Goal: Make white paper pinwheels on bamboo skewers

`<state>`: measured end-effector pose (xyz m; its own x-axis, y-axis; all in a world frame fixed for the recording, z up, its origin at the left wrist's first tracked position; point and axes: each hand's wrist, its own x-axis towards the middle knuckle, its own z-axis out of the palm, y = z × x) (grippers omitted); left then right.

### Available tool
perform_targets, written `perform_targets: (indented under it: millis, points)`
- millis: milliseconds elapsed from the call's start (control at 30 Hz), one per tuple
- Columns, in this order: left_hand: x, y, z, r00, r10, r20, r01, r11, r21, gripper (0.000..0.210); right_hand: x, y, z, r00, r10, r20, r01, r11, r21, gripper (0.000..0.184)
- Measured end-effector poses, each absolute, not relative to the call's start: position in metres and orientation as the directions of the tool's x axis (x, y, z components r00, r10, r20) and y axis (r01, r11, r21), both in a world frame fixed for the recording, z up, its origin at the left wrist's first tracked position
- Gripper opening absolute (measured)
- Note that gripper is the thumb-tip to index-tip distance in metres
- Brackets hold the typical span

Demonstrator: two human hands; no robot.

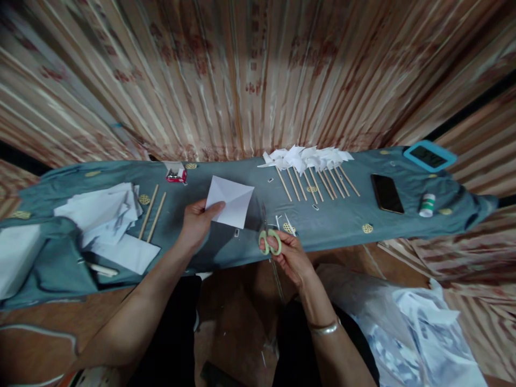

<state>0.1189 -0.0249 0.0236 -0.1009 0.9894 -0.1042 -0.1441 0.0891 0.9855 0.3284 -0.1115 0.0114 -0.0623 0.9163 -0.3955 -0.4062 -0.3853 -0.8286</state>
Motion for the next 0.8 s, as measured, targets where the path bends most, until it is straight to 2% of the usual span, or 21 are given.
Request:
perform_targets:
  millis: [133, 233, 467, 800]
  points:
    - [0.112, -0.023, 0.025, -0.125, 0.989, -0.073, -0.124, 0.057, 0.991, 0.027, 0.321, -0.123, 0.014, -0.112, 0.899, -0.423, -0.4, -0.43, -0.809, 0.034]
    - [0.107, -0.022, 0.025, -0.14, 0.989, -0.047, -0.106, 0.032, 0.994, 0.026, 0.316, -0.129, 0.017, -0.139, 0.91, -0.39, -0.401, -0.412, -0.818, 0.041]
    - [0.105, -0.021, 0.023, -0.155, 0.988, -0.011, -0.083, -0.002, 0.997, 0.026, 0.311, -0.138, 0.013, -0.294, 0.919, -0.262, -0.232, -0.334, -0.914, 0.055]
    - [0.114, -0.028, 0.019, -0.106, 0.994, -0.025, -0.036, 0.021, 0.999, 0.023, 0.307, -0.135, 0.01, -0.297, 0.922, -0.249, -0.2, -0.315, -0.928, 0.05]
